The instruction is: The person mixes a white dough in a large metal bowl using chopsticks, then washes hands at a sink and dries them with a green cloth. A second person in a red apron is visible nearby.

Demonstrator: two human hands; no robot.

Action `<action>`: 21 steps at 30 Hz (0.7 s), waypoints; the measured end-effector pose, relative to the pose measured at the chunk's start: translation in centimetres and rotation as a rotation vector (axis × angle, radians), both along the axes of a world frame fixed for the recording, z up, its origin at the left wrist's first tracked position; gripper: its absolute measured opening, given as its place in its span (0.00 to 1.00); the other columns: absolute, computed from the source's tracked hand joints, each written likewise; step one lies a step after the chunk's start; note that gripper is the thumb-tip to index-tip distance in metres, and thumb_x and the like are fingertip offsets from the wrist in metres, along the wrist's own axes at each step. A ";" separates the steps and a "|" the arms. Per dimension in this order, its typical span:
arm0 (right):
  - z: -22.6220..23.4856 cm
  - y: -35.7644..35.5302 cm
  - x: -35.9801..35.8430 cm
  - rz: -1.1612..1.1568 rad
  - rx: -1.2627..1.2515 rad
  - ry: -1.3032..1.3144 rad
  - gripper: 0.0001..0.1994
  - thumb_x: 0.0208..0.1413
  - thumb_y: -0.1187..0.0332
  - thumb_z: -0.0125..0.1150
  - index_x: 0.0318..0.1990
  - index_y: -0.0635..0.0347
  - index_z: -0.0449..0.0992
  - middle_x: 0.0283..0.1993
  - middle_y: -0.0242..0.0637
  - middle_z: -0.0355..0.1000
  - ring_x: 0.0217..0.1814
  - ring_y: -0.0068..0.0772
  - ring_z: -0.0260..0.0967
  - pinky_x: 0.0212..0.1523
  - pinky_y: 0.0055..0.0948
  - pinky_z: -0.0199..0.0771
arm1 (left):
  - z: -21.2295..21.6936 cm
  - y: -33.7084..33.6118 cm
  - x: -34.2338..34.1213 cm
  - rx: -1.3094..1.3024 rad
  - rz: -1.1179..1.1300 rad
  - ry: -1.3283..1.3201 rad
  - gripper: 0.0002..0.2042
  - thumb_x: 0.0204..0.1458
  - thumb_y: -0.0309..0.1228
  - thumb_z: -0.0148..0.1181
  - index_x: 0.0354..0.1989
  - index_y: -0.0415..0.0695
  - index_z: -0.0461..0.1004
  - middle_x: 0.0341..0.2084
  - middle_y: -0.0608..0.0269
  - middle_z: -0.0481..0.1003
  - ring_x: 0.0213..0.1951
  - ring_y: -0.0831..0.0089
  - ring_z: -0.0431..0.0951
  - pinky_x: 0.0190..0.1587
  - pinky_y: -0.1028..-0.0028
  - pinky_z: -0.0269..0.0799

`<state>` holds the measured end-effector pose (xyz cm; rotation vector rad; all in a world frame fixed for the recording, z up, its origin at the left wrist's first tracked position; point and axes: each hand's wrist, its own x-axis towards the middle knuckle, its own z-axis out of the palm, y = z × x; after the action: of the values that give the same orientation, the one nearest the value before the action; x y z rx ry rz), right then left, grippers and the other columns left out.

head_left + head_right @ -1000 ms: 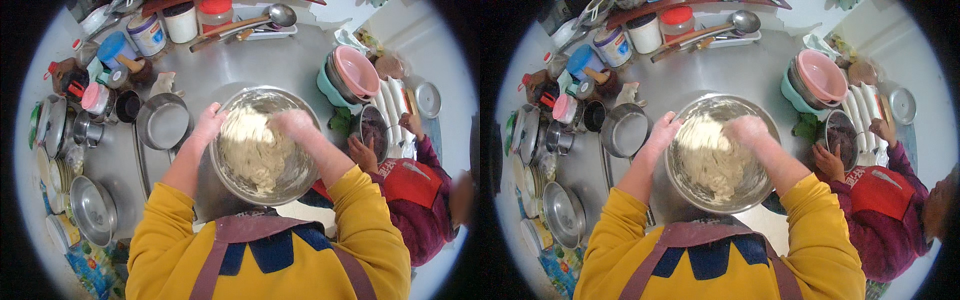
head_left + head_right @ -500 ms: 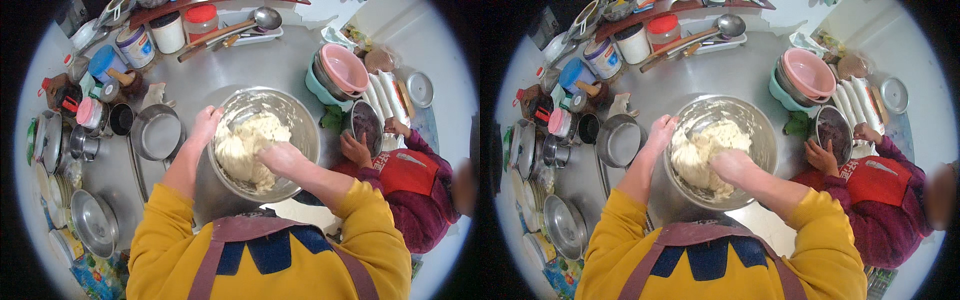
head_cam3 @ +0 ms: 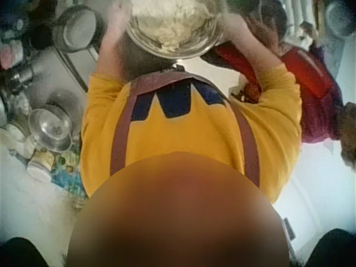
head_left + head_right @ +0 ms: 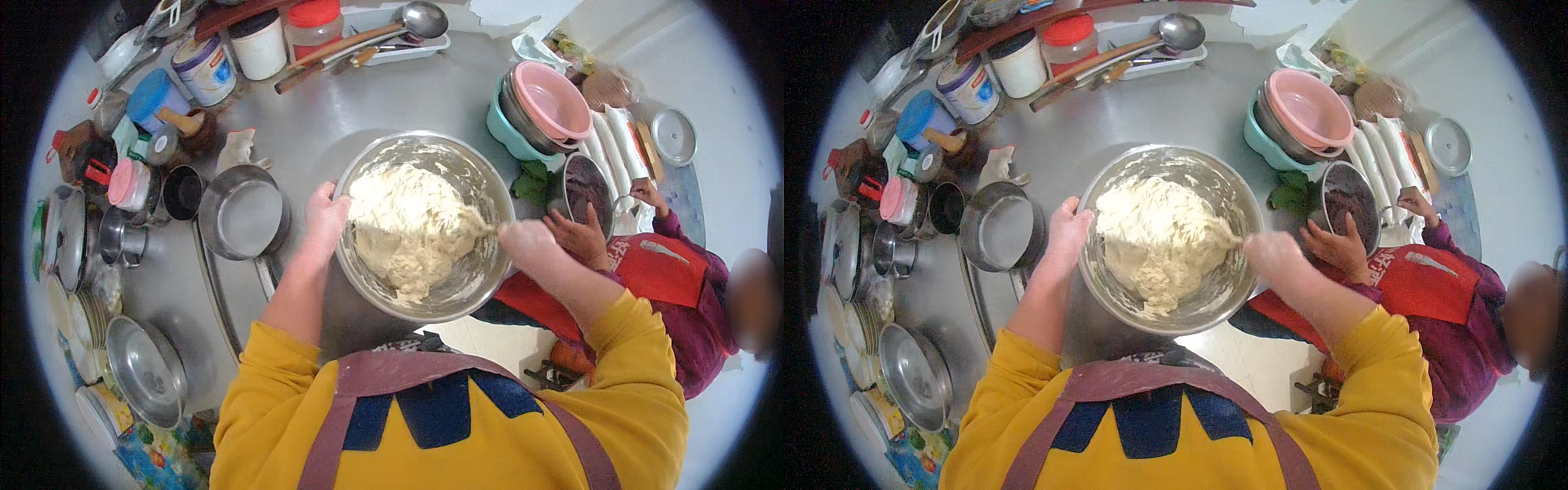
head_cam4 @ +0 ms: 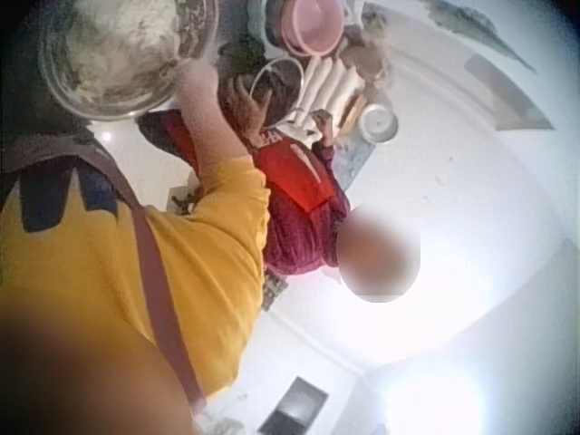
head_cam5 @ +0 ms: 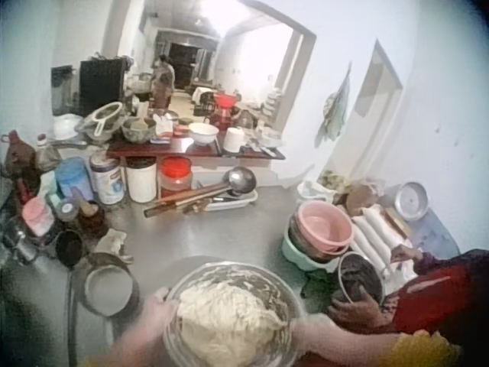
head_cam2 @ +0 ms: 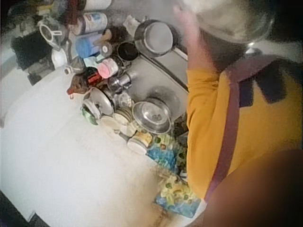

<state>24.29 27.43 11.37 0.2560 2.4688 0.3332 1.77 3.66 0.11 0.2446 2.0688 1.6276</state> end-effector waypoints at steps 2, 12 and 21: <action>0.4 -2.1 2.1 0.079 -0.076 -0.056 0.06 0.49 0.70 0.54 0.30 0.60 0.77 0.27 0.42 0.76 0.30 0.40 0.77 0.29 0.37 0.78 | 0.0 0.7 -0.4 0.049 -0.028 -0.094 0.17 0.44 0.24 0.55 0.45 0.33 0.72 0.34 0.53 0.77 0.35 0.69 0.77 0.40 0.72 0.70; -1.4 -7.3 -4.6 0.251 -0.307 0.059 0.10 0.51 0.70 0.54 0.40 0.54 0.77 0.33 0.38 0.76 0.37 0.38 0.76 0.35 0.36 0.77 | -0.4 -0.4 -1.1 -0.001 -0.108 -0.125 0.12 0.48 0.27 0.56 0.39 0.32 0.69 0.30 0.56 0.74 0.33 0.71 0.73 0.37 0.72 0.68; 2.2 0.8 -7.4 -0.123 -0.144 0.263 0.15 0.56 0.53 0.49 0.38 0.51 0.77 0.38 0.39 0.76 0.41 0.42 0.75 0.40 0.39 0.74 | -0.9 -0.8 -1.1 -0.018 -0.113 -0.136 0.13 0.48 0.30 0.56 0.38 0.32 0.69 0.30 0.53 0.74 0.33 0.68 0.73 0.39 0.70 0.67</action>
<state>16.88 28.21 13.56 0.4117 2.7041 0.0716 0.70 2.90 -0.80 0.2333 1.9313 1.5147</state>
